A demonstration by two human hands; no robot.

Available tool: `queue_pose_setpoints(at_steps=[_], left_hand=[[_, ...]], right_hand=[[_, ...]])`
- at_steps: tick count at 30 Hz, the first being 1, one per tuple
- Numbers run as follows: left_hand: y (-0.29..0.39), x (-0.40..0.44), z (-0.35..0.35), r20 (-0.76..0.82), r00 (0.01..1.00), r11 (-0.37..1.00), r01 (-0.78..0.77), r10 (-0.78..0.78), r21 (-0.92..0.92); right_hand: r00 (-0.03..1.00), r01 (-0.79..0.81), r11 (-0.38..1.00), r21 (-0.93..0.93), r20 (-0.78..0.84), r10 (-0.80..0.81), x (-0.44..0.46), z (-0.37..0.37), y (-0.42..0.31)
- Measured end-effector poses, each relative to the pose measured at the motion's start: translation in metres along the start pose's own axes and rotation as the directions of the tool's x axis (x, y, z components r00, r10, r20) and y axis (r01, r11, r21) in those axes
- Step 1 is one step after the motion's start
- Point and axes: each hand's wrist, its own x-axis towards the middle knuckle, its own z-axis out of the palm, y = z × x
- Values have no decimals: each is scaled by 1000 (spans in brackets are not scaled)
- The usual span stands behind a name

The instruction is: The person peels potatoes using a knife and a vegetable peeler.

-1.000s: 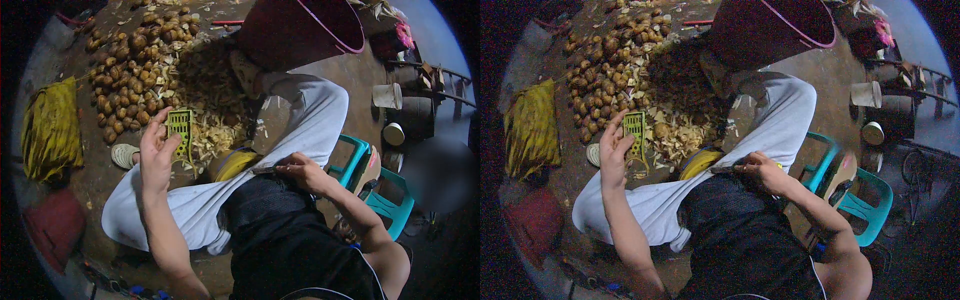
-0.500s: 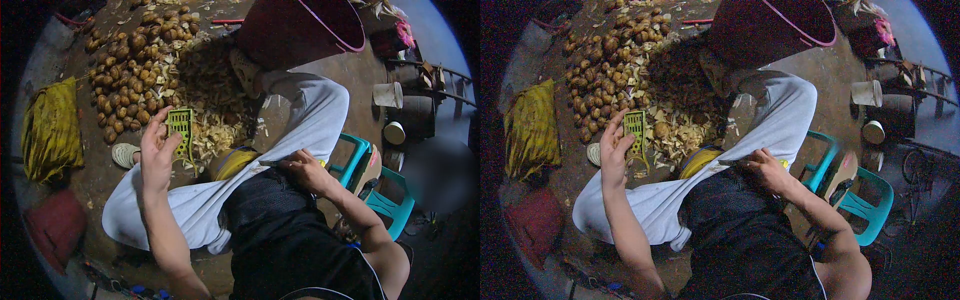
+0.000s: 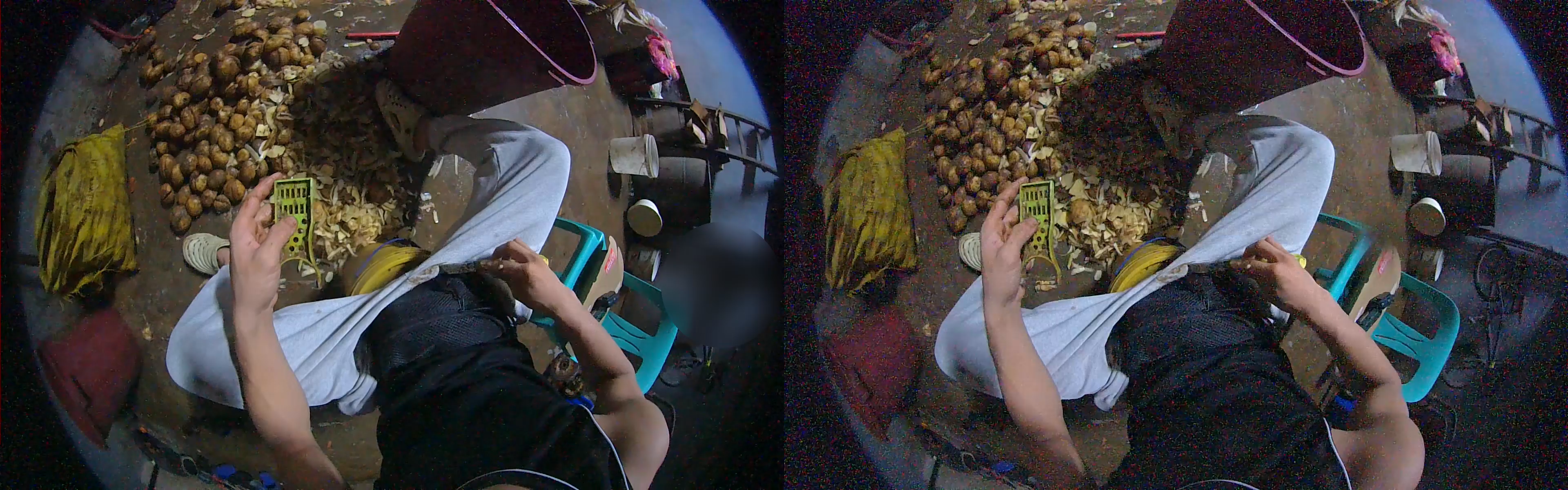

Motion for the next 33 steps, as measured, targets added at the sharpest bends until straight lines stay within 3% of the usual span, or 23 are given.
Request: queue_pose_setpoints(at_steps=[9,10,12,14,18,21,24,26,27,29,33], left_hand=[[0,0,1,-6,1000,1000,-1,1,-8],[0,1,1,-8,1000,1000,0,0,-14],[1,0,2,-2,1000,1000,3,-3,-20],[3,-1,2,3,1000,1000,5,-5,-26],[4,-1,1,12,1000,1000,2,-1,-11],[1,0,1,10,1000,1000,-10,10,-12],[-1,0,-2,21,1000,1000,-9,9,-3],[-2,0,-3,33,999,1000,-5,5,12],[-2,0,-3,35,999,1000,-2,1,9],[-2,0,-3,37,999,1000,2,-2,6],[-3,0,-3,28,1000,1000,-3,3,13]], right_hand=[[999,-17,1000,7,-29,18,3,-1,-11],[978,-194,928,319,-14,209,4,0,-15],[924,-339,733,590,61,378,5,0,-17],[977,-193,951,240,-42,209,8,-2,-16],[967,-235,943,237,-36,251,15,-5,-20],[930,-361,899,247,28,366,22,-7,-26],[912,-405,861,308,76,402,25,-6,-27],[918,-379,783,494,97,384,24,1,-16],[919,-379,783,494,98,383,24,2,-16],[909,-379,625,683,149,388,28,1,-14],[902,-390,553,737,182,392,33,-7,-19]])
